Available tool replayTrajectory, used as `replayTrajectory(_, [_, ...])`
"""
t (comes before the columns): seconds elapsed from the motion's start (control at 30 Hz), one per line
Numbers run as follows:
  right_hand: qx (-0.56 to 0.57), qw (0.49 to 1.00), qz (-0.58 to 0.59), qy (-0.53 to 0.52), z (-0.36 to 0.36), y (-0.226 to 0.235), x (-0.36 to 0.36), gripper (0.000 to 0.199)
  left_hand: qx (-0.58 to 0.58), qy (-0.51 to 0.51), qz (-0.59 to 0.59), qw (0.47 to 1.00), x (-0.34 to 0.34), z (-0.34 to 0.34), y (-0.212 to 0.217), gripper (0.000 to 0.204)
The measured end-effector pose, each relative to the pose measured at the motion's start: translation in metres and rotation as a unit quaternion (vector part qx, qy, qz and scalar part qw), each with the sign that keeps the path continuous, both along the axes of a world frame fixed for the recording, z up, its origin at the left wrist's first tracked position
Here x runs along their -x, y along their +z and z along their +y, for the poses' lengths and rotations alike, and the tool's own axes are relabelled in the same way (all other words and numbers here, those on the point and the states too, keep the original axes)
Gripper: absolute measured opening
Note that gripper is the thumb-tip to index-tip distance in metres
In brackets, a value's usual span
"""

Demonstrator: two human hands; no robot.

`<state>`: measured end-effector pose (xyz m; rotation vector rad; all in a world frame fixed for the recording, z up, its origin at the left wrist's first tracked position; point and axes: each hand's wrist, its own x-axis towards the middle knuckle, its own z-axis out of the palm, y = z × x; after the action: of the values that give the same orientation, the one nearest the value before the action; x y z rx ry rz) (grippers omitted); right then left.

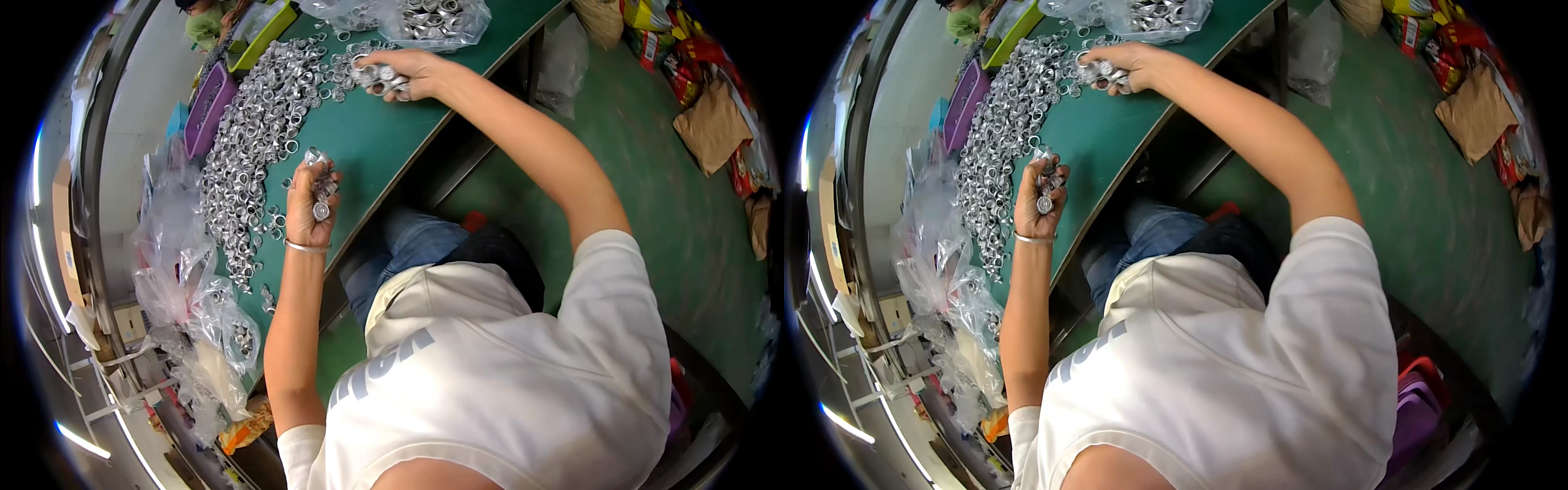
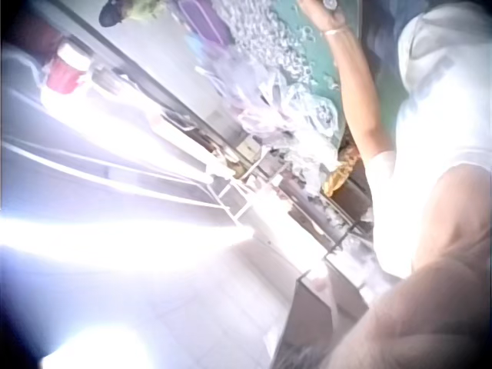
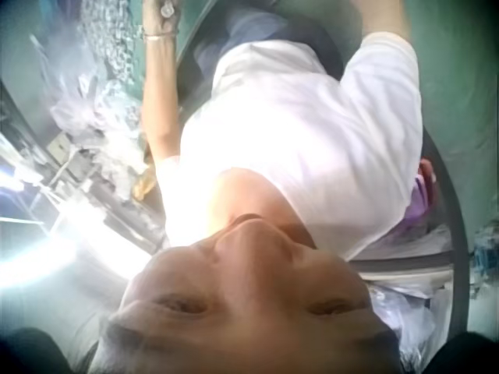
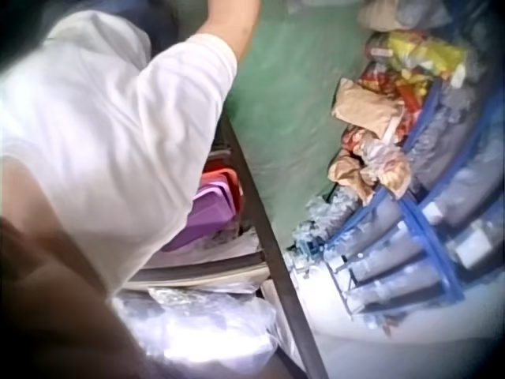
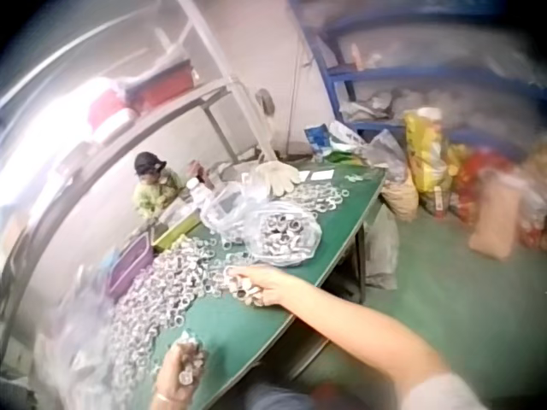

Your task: The person sorts small silver-colored metal rings and components by hand on a green table, gathering them into groups and placing them into plastic bags.

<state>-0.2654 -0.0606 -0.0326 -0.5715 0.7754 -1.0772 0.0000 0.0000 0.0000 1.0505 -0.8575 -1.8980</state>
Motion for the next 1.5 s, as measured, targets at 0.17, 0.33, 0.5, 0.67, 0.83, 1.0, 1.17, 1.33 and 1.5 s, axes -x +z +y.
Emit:
replayTrajectory(0.17, [0.017,0.996,-0.076,0.039,0.014,0.006,0.036,0.028,0.013,0.012,-0.046,0.999,-0.007,0.007,0.011,0.017])
replayTrajectory(0.33, [0.01,0.97,-0.226,-0.088,0.021,0.017,0.059,0.02,0.027,-0.009,-0.044,0.999,-0.001,-0.004,-0.001,0.015])
replayTrajectory(0.5, [-0.012,0.951,-0.304,-0.052,0.008,0.0,0.104,0.021,0.016,-0.028,-0.067,0.997,0.025,-0.012,-0.002,0.023])
replayTrajectory(0.67, [-0.092,0.909,-0.317,-0.253,-0.01,-0.002,0.101,0.025,0.008,-0.088,-0.066,0.994,0.056,-0.032,0.0,0.027])
replayTrajectory(0.83, [-0.103,0.881,-0.317,-0.337,-0.027,0.028,0.079,0.022,-0.008,-0.148,-0.054,0.987,0.095,-0.044,0.006,0.03])
replayTrajectory(1.0, [-0.039,0.848,-0.037,-0.528,-0.064,0.04,0.068,0.028,0.055,-0.168,-0.062,0.982,0.178,-0.07,0.007,0.044])
replayTrajectory(1.17, [-0.007,0.805,0.302,-0.511,-0.069,0.038,0.06,0.045,0.1,-0.106,-0.105,0.984,0.209,-0.098,-0.002,0.057])
replayTrajectory(1.33, [0.002,0.815,0.411,-0.408,-0.056,0.015,0.089,0.034,0.113,-0.101,-0.101,0.983,0.229,-0.103,-0.009,0.053])
replayTrajectory(1.5, [0.01,0.893,0.279,-0.352,-0.04,0.041,0.077,0.042,0.308,-0.042,-0.136,0.941,0.254,-0.134,-0.029,0.052])
